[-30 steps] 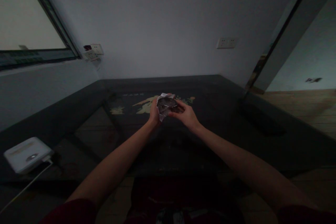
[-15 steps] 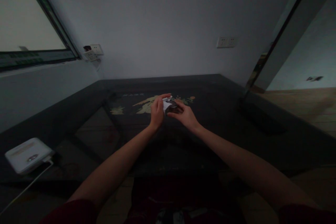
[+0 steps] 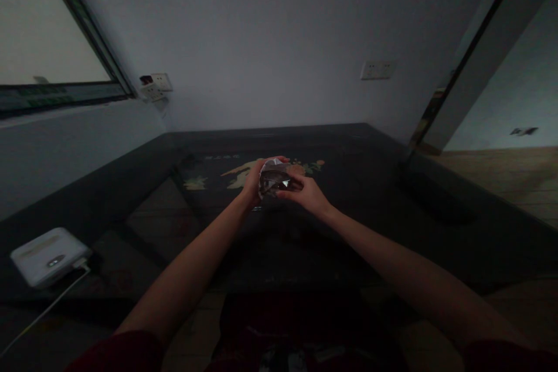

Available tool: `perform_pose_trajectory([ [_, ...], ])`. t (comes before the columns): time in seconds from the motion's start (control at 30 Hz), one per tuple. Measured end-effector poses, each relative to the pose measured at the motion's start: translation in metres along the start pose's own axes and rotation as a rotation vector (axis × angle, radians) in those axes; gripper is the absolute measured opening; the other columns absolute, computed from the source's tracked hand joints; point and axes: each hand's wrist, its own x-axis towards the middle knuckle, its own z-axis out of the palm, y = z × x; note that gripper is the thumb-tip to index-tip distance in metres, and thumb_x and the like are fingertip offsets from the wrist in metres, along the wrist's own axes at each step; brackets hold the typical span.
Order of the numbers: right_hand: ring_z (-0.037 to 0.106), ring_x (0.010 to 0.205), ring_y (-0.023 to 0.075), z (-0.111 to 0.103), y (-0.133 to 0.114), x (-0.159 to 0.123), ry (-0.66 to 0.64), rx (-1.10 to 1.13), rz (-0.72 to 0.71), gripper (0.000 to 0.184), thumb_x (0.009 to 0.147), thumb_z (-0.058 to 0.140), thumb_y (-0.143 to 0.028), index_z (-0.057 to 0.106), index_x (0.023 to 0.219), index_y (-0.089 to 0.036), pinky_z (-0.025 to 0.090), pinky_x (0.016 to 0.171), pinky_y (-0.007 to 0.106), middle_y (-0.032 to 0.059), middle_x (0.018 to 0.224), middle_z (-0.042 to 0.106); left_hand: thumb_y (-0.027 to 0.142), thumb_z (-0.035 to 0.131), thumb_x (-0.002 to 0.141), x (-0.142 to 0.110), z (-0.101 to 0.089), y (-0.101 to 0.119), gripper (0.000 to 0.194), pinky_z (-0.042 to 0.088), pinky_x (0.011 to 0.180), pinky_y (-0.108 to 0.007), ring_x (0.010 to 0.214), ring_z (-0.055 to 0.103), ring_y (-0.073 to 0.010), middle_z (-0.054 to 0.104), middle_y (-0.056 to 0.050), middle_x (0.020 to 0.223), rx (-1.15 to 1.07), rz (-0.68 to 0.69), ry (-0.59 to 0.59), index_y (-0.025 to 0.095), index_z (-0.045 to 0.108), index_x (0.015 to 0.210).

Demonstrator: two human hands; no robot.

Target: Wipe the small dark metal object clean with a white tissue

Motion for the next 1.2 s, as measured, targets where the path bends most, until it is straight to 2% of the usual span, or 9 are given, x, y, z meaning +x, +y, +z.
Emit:
perform_pose_trajectory([
  [0.13, 0.068, 0.103, 0.0262, -0.001, -0.003, -0.001, -0.025, 0.020, 0.005, 0.054, 0.056, 0.086, -0.029, 0.068, 0.106, -0.018, 0.052, 0.097, 0.044, 0.0077, 0.108, 0.073, 0.034, 0.046, 0.076, 0.001, -0.002, -0.002, 0.035, 0.052, 0.088, -0.036, 0.096, 0.068, -0.0249, 0.074, -0.011, 0.099, -0.063, -0.009, -0.027, 0.014, 0.071, 0.091],
  [0.23, 0.068, 0.103, 0.0260, -0.002, -0.001, 0.000, -0.008, -0.009, 0.005, 0.052, 0.059, 0.085, -0.032, 0.069, 0.106, -0.019, 0.052, 0.096, 0.043, 0.0074, 0.108, 0.073, 0.034, 0.041, 0.078, 0.001, -0.001, -0.008, 0.038, 0.052, 0.085, -0.036, 0.094, 0.068, -0.0254, 0.074, -0.011, 0.095, -0.033, 0.031, -0.024, 0.014, 0.072, 0.086],
  [0.47, 0.069, 0.099, 0.0263, -0.003, 0.010, 0.004, 0.083, -0.072, 0.022, 0.051, 0.056, 0.086, -0.030, 0.069, 0.102, -0.016, 0.051, 0.095, 0.044, 0.0089, 0.102, 0.074, 0.030, 0.039, 0.084, -0.009, 0.002, -0.023, 0.036, 0.050, 0.074, -0.030, 0.081, 0.066, -0.0196, 0.073, -0.007, 0.088, 0.366, 0.352, 0.234, 0.017, 0.073, 0.085],
  [0.6, 0.069, 0.100, 0.0272, 0.000, 0.009, 0.001, 0.097, -0.038, 0.021, 0.051, 0.056, 0.086, -0.030, 0.069, 0.102, -0.016, 0.050, 0.097, 0.046, 0.0107, 0.103, 0.073, 0.035, 0.039, 0.090, -0.016, 0.005, -0.022, 0.038, 0.048, 0.081, -0.031, 0.087, 0.065, -0.0203, 0.072, -0.008, 0.092, 0.516, 0.522, 0.212, 0.017, 0.073, 0.088],
  [0.67, 0.069, 0.100, 0.0263, 0.001, 0.006, 0.000, 0.084, -0.023, 0.019, 0.049, 0.056, 0.085, -0.031, 0.069, 0.101, -0.017, 0.050, 0.097, 0.045, 0.0093, 0.103, 0.074, 0.035, 0.038, 0.090, -0.017, 0.006, -0.018, 0.038, 0.047, 0.083, -0.031, 0.089, 0.065, -0.0206, 0.073, -0.009, 0.093, 0.516, 0.551, 0.186, 0.017, 0.072, 0.086],
  [0.8, 0.069, 0.098, 0.0255, 0.000, 0.003, -0.001, 0.050, -0.013, 0.021, 0.049, 0.055, 0.086, -0.033, 0.070, 0.099, -0.018, 0.053, 0.094, 0.043, 0.0069, 0.101, 0.074, 0.032, 0.039, 0.086, -0.010, 0.002, -0.012, 0.037, 0.049, 0.077, -0.030, 0.081, 0.065, -0.0198, 0.073, -0.007, 0.085, 0.421, 0.450, 0.158, 0.017, 0.071, 0.078],
  [1.0, 0.069, 0.100, 0.0250, -0.001, 0.000, -0.001, 0.016, -0.028, 0.016, 0.050, 0.058, 0.085, -0.030, 0.070, 0.105, -0.021, 0.051, 0.096, 0.045, 0.0063, 0.105, 0.074, 0.033, 0.046, 0.076, 0.005, -0.005, -0.012, 0.028, 0.052, 0.072, -0.033, 0.075, 0.067, -0.0211, 0.072, -0.007, 0.078, 0.134, 0.135, 0.123, 0.018, 0.069, 0.080],
  [1.1, 0.068, 0.103, 0.0254, -0.001, -0.004, -0.003, 0.004, 0.002, 0.027, 0.052, 0.059, 0.084, -0.029, 0.069, 0.108, -0.020, 0.050, 0.097, 0.046, 0.0064, 0.107, 0.073, 0.036, 0.047, 0.076, 0.004, -0.003, -0.010, 0.029, 0.054, 0.076, -0.036, 0.079, 0.069, -0.0235, 0.072, -0.009, 0.080, -0.023, 0.038, 0.061, 0.016, 0.068, 0.082],
  [1.2, 0.067, 0.105, 0.0250, 0.001, -0.007, -0.004, 0.003, 0.036, 0.028, 0.052, 0.061, 0.083, -0.029, 0.068, 0.110, -0.021, 0.049, 0.099, 0.044, 0.0055, 0.109, 0.072, 0.040, 0.045, 0.078, 0.001, -0.001, -0.009, 0.034, 0.054, 0.081, -0.039, 0.088, 0.069, -0.0255, 0.073, -0.011, 0.089, -0.133, 0.007, 0.008, 0.016, 0.067, 0.088],
])
